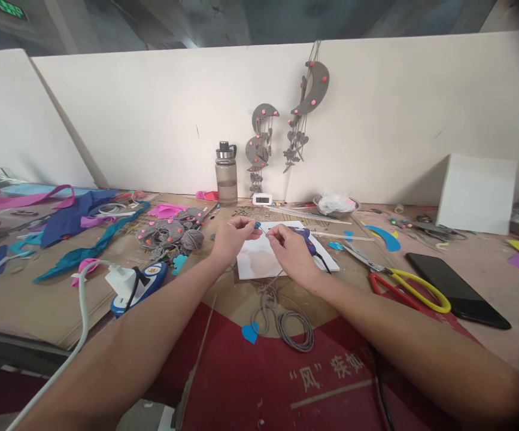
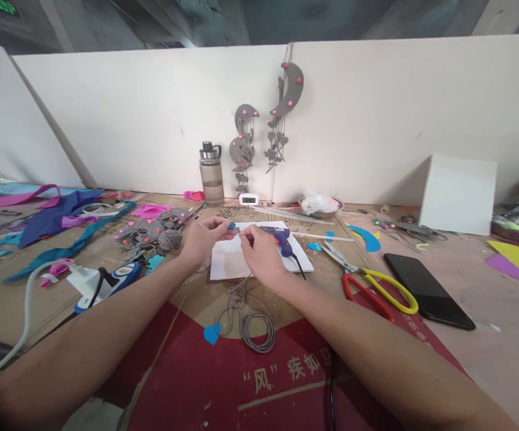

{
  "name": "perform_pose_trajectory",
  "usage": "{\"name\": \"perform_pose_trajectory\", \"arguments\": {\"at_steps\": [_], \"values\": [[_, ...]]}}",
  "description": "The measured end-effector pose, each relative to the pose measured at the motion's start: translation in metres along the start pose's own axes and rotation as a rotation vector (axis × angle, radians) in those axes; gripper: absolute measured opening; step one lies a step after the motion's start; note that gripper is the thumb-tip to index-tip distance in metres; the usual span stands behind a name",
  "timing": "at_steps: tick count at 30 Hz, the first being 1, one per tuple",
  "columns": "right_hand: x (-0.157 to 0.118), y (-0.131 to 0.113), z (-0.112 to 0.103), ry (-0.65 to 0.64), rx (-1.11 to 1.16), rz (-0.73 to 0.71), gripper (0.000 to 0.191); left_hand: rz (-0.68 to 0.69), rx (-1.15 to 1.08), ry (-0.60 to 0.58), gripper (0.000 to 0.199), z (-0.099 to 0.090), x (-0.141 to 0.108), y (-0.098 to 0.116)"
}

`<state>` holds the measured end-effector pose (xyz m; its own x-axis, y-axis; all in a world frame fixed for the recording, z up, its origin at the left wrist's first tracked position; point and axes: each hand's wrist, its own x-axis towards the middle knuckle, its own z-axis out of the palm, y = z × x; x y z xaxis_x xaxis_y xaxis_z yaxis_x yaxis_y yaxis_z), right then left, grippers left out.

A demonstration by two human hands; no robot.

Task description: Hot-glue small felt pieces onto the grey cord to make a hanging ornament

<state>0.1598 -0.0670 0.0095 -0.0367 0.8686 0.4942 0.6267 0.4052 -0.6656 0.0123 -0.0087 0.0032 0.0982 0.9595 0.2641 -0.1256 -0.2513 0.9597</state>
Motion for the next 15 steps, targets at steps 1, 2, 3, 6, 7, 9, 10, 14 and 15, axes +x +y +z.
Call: {"name": "perform_pose_trajectory", "arguments": {"at_steps": [1,2,3,6,7,9,10,14,15], "values": [[-0.001,-0.001,-0.002,-0.036,-0.045,-0.021,0.013,0.013,-0.011,0.002,0.024,-0.001,0.001,-0.001],[-0.001,-0.002,-0.004,-0.070,-0.100,-0.054,0.015,0.028,-0.019,0.004,0.024,-0.002,0.001,-0.001],[-0.002,-0.003,-0.007,-0.097,-0.157,-0.097,0.019,0.042,-0.022,0.007,0.024,-0.002,0.002,-0.001],[-0.005,-0.002,-0.022,-0.106,-0.261,-0.191,0.028,0.071,-0.010,0.010,0.026,-0.002,0.001,-0.001],[-0.005,0.001,-0.029,-0.082,-0.260,-0.187,0.029,0.081,0.001,0.009,0.027,-0.002,0.000,0.000],[-0.003,0.012,-0.042,0.000,-0.250,-0.132,0.026,0.109,0.029,0.006,0.028,-0.001,-0.001,0.002],[-0.002,0.019,-0.048,0.055,-0.260,-0.092,0.023,0.124,0.041,0.003,0.029,0.000,-0.002,0.003],[0.004,0.053,-0.061,0.181,-0.509,0.082,0.021,0.143,0.031,-0.008,0.030,0.001,-0.003,0.002],[0.005,0.060,-0.061,0.151,-0.560,0.121,0.021,0.132,0.014,-0.012,0.030,0.001,-0.003,0.001]]}}
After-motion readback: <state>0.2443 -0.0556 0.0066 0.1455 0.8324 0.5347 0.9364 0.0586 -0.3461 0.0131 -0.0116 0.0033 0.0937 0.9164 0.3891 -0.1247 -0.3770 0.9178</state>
